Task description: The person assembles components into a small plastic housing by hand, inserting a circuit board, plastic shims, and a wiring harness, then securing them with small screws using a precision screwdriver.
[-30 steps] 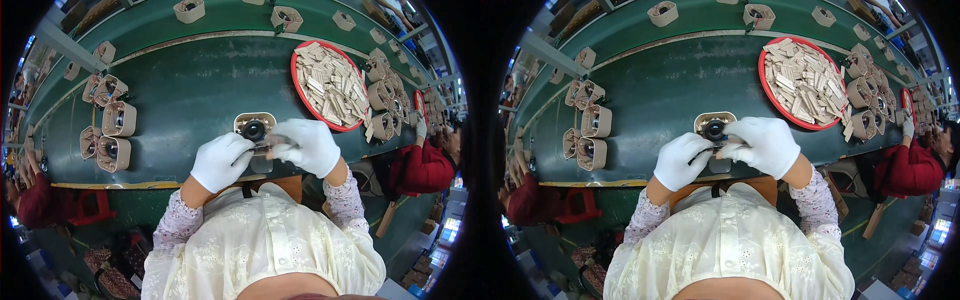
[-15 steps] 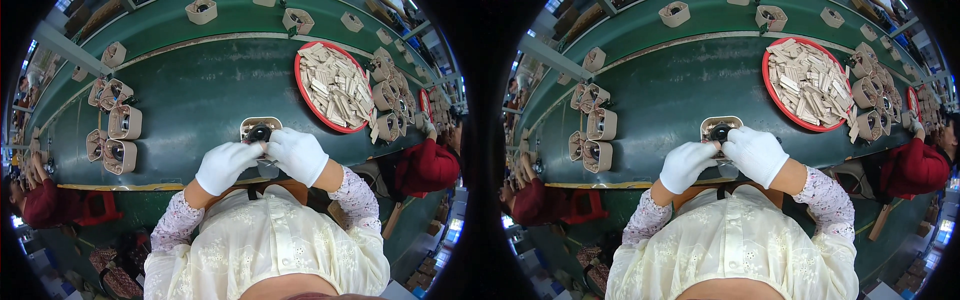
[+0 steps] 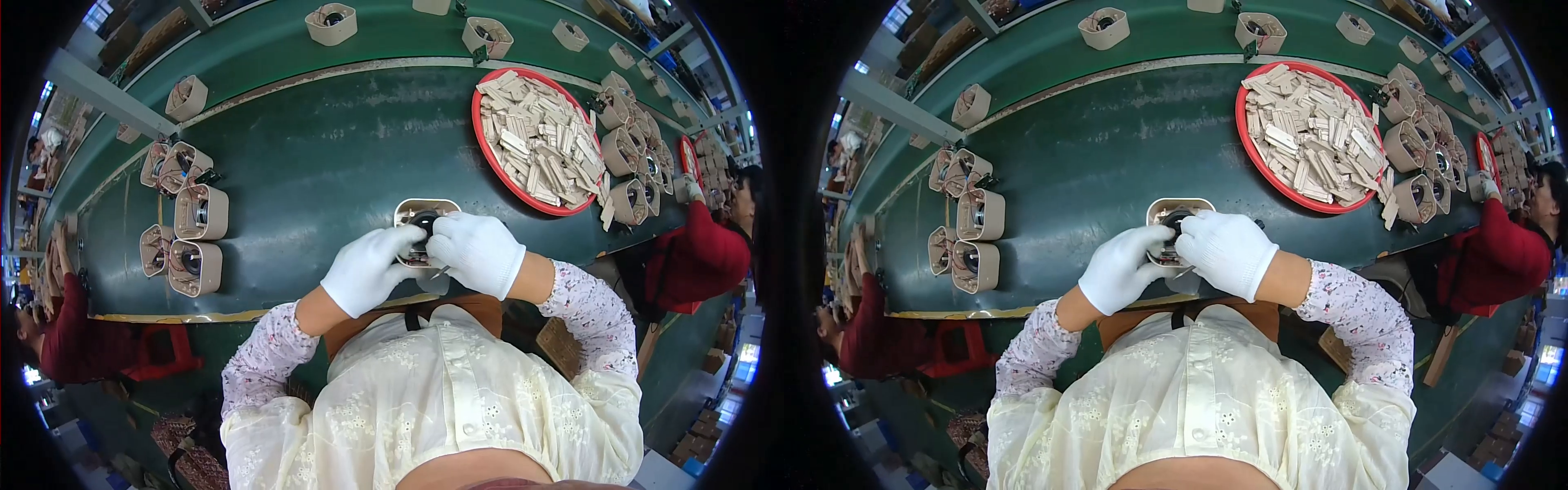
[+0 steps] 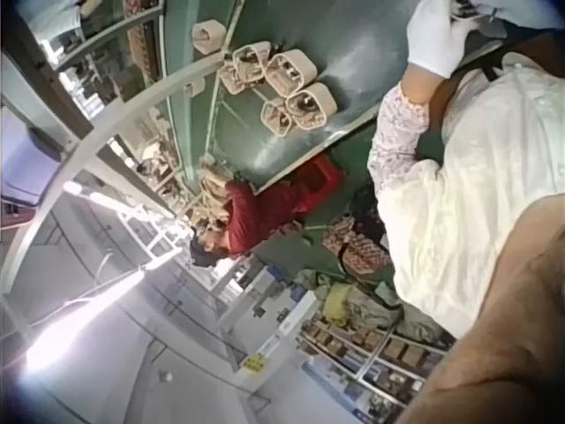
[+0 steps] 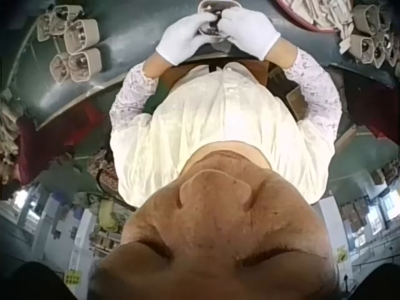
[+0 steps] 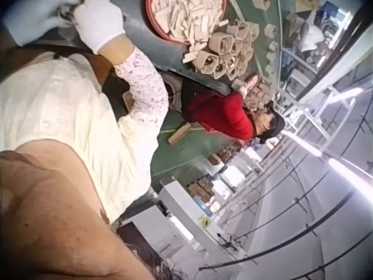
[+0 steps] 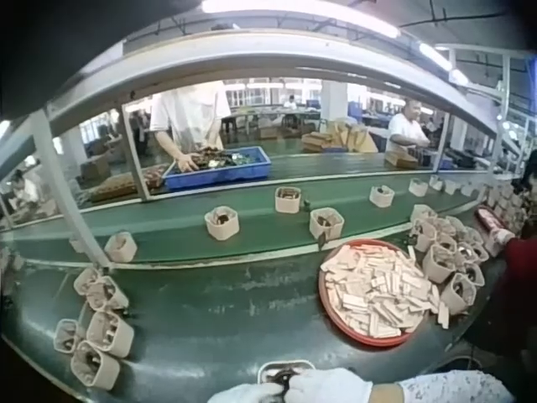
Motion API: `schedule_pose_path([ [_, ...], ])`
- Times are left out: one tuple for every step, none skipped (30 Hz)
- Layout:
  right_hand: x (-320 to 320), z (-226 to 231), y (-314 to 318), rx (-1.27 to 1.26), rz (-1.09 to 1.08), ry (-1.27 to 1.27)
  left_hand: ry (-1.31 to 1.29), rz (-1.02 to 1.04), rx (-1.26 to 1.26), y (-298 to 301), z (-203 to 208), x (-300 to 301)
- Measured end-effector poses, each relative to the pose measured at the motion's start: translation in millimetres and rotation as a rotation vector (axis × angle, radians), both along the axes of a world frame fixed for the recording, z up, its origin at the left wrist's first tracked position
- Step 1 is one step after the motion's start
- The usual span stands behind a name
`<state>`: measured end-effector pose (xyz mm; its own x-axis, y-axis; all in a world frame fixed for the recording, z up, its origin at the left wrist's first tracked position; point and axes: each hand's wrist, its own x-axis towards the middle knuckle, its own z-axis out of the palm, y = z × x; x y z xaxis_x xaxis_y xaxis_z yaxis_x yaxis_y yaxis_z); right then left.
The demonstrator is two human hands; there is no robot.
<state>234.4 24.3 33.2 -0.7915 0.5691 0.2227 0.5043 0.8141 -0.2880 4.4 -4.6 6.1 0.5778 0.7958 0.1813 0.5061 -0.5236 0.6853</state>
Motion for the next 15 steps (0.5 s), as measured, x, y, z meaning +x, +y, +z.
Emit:
schedule_pose_path([
  [1,0,-1,-0.006,-0.001,-0.002,-0.29,0.118,-0.244,-3,-5,3],
  [1,0,-2,0.008,-0.003,0.012,-0.292,0.119,-0.251,-5,-8,4],
  [1,0,-3,0.023,-0.004,0.027,-0.394,0.163,-0.393,-7,-10,4],
  [0,0,-4,0.015,-0.007,0.027,-0.494,0.204,-0.536,-9,-12,4],
  [-1,1,-4,0.014,-0.006,0.03,-0.598,0.187,-0.558,-11,-16,4],
  [-2,1,-5,0.014,-0.004,0.035,-0.595,0.188,-0.565,-15,-15,4],
  [-2,1,-5,0.011,-0.006,0.035,-0.636,0.209,-0.594,-16,-15,3],
  [-3,0,-6,-0.009,0.0,0.003,-0.676,0.231,-0.622,-17,-14,3],
  [-4,-1,-5,-0.028,0.005,-0.029,-0.673,0.231,-0.623,-16,-13,2],
  [-6,1,-6,-0.032,0.006,-0.026,-0.491,0.208,-0.408,-16,-12,0],
  [-7,5,-6,-0.024,-0.005,-0.066,-0.307,0.181,-0.194,-17,-11,-1],
  [-8,8,-6,-0.015,-0.016,-0.105,-0.303,0.182,-0.196,-18,-7,-4],
  [-8,11,-5,-0.016,-0.018,-0.103,-0.099,0.128,0.062,-19,-2,-7],
  [-8,13,-3,-0.073,-0.011,-0.114,0.106,0.07,0.319,-20,1,-8],
  [-7,14,-1,-0.129,-0.004,-0.126,0.099,0.074,0.331,-21,-1,-7],
])
